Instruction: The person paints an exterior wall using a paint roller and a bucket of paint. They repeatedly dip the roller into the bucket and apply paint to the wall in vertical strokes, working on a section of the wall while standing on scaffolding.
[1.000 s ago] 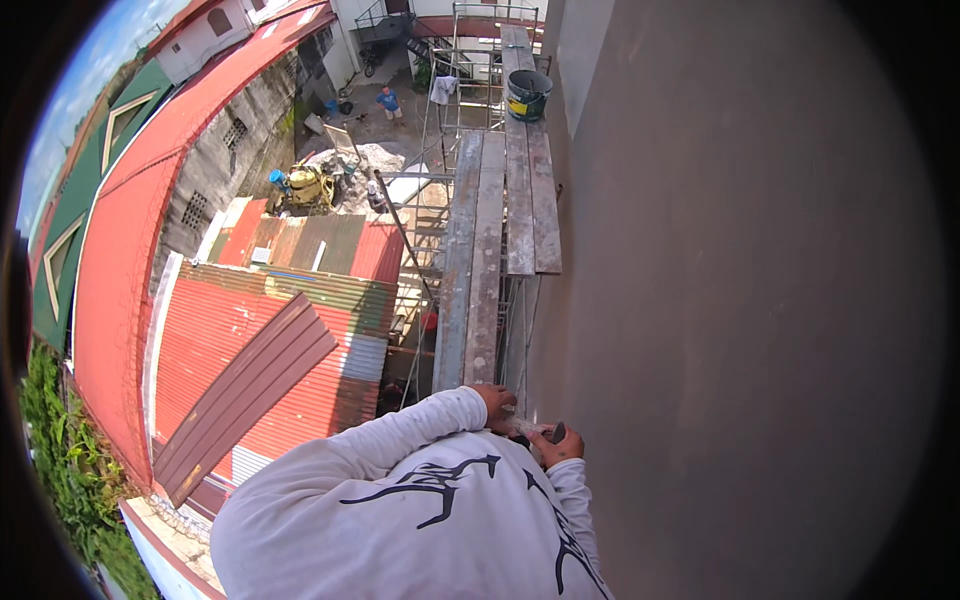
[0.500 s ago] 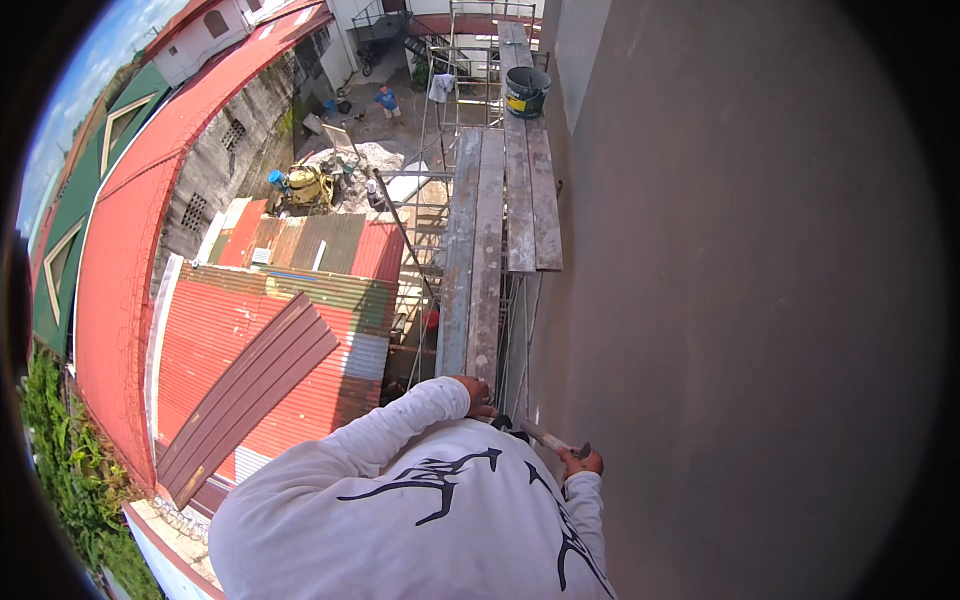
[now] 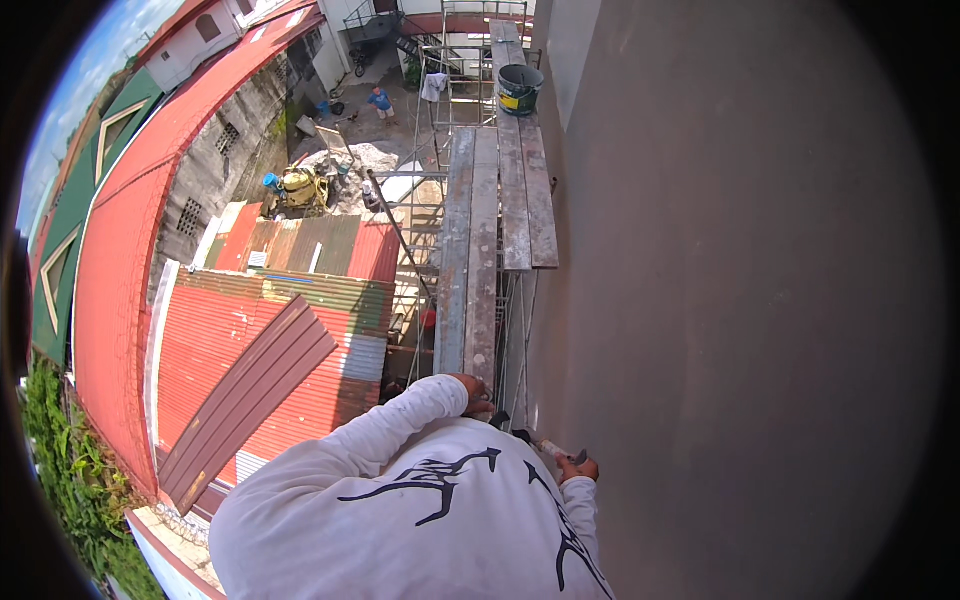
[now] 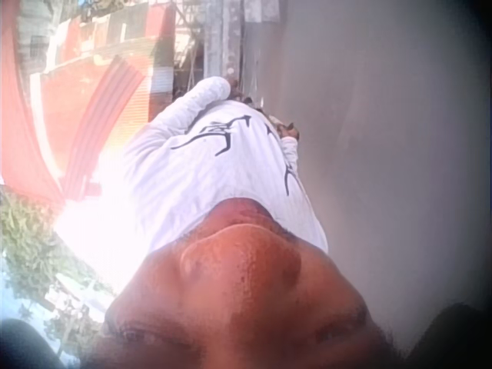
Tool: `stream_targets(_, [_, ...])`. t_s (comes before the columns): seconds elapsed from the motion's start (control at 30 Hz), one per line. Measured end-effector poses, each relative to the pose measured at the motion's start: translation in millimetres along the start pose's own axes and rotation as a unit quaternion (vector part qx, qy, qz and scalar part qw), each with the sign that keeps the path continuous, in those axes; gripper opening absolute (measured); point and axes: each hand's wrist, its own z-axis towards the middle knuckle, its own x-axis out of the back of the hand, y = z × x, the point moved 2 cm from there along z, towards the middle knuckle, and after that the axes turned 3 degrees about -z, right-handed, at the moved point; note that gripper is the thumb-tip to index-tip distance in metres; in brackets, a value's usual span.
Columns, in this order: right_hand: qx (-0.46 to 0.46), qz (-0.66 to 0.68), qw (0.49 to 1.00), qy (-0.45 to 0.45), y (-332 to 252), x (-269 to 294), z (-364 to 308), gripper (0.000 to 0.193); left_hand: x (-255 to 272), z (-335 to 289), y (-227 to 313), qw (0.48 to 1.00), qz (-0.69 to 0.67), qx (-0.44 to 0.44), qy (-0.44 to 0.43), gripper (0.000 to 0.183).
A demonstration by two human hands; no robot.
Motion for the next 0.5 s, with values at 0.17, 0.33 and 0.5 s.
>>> stream_targets(0.17, [0.061,-0.023,0.997,0.031,-6,3,-10,0.033,-15,11,-11,1.000,-0.008,-0.001,-0.010,0.070])
stream_targets(0.33, [0.024,-0.078,0.996,0.020,22,3,3,0.035,-19,8,-9,1.000,-0.002,0.009,-0.014,0.070])
stream_targets(0.5, [0.010,-0.095,0.995,0.020,5,7,-9,0.039,-22,6,-9,1.000,-0.005,0.007,0.014,0.075])
